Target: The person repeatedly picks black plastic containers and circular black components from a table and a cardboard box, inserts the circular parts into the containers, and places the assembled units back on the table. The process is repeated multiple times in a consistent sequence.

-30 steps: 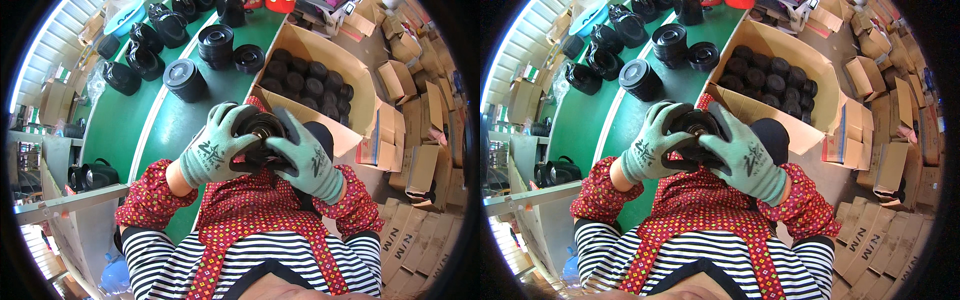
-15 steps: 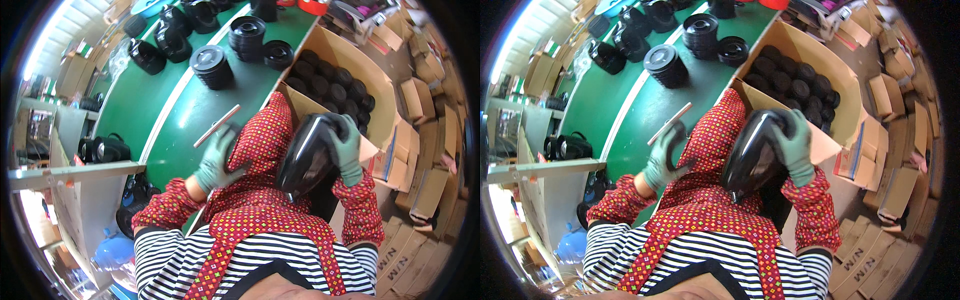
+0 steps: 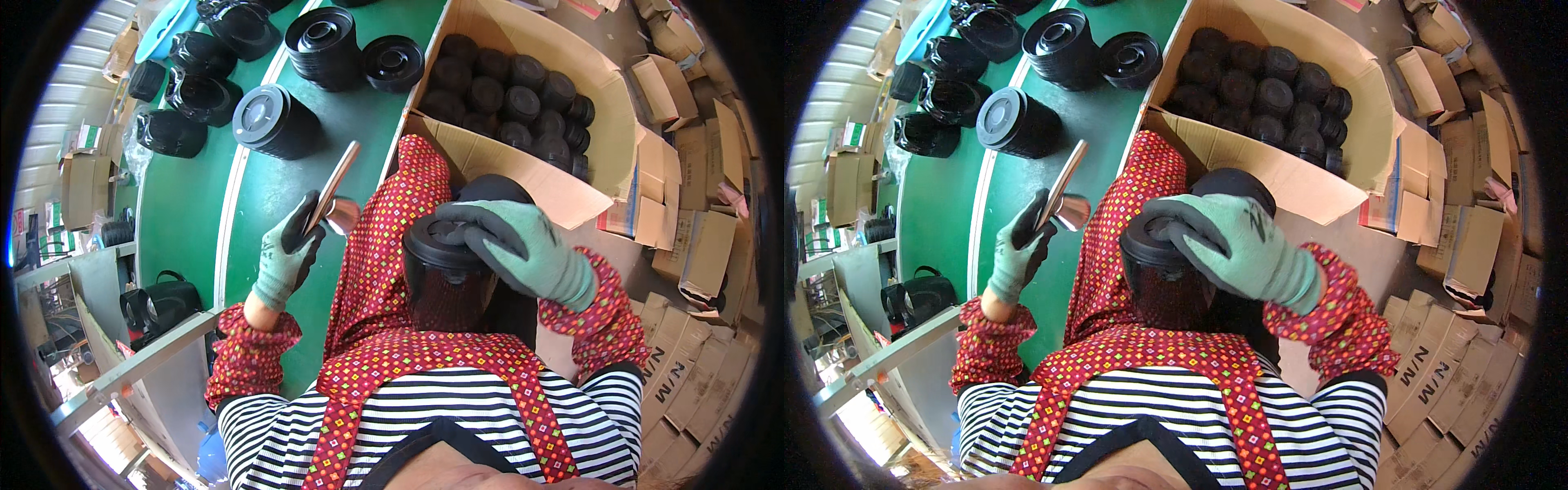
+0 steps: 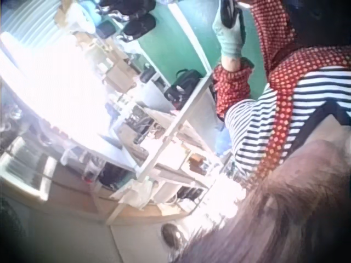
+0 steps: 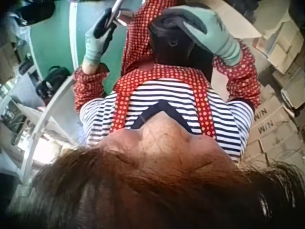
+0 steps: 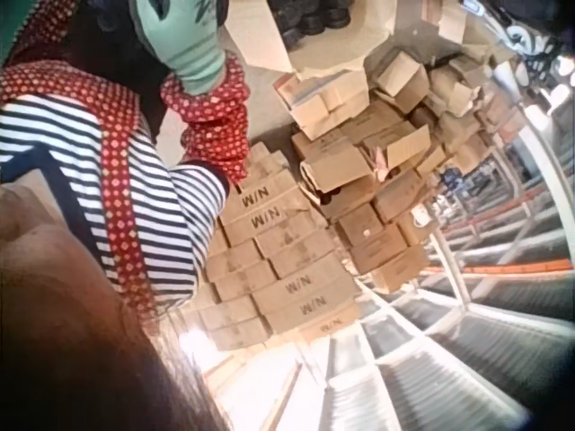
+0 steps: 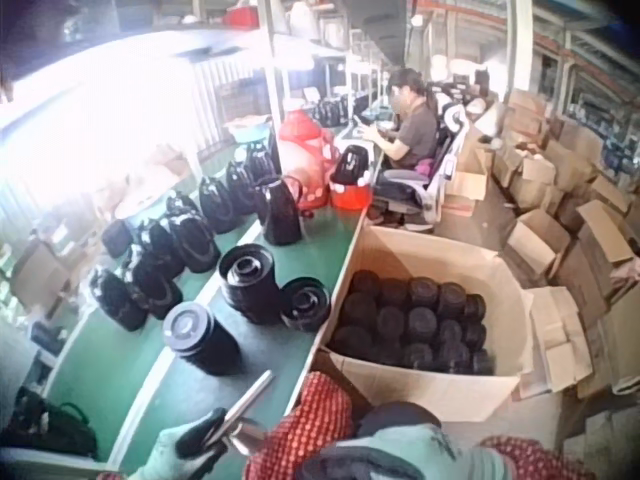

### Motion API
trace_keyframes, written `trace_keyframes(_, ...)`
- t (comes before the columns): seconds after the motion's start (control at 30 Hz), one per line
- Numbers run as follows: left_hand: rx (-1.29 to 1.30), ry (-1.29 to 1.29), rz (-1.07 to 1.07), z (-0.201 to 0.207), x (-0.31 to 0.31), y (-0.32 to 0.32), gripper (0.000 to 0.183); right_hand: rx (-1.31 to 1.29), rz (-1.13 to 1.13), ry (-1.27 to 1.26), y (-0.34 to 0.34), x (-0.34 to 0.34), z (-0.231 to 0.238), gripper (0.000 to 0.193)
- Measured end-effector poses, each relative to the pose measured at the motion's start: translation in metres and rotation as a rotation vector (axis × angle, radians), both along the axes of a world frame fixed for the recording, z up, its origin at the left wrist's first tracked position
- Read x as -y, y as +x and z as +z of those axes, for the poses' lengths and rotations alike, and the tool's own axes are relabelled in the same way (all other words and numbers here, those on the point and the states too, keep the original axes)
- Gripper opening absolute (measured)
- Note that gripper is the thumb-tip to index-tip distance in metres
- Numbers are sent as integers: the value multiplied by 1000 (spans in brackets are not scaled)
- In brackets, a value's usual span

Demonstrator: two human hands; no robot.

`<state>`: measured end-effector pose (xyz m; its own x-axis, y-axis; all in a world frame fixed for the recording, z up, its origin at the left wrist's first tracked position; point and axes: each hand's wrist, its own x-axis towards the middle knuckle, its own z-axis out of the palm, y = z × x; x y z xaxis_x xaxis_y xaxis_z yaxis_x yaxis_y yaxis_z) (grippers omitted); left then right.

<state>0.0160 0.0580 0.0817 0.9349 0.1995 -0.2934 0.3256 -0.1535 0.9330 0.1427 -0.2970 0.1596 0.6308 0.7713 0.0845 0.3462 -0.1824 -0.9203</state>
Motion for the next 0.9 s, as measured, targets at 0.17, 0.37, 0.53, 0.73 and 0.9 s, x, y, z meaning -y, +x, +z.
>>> trace_keyframes(0.17, 72, 415, -360, 108, 47, 49, 58, 759, 11, 126, 66, -52, 18, 46)
trace_keyframes(0.37, 150, 83, -530, 160, 78, 100, 68, 343, 36, 239, 105, -53, -101, 27)
trace_keyframes(0.53, 802, 163, -982, 120, 101, 147, 57, 25, 78, 467, 89, -45, -122, 30)
trace_keyframes(0.73, 668, 393, -789, 110, 197, 119, 39, -129, 358, 624, 95, -43, -122, 28)
trace_keyframes(0.9, 603, 399, -755, 109, 209, 115, 38, -14, 342, 772, 84, -46, -117, 31)
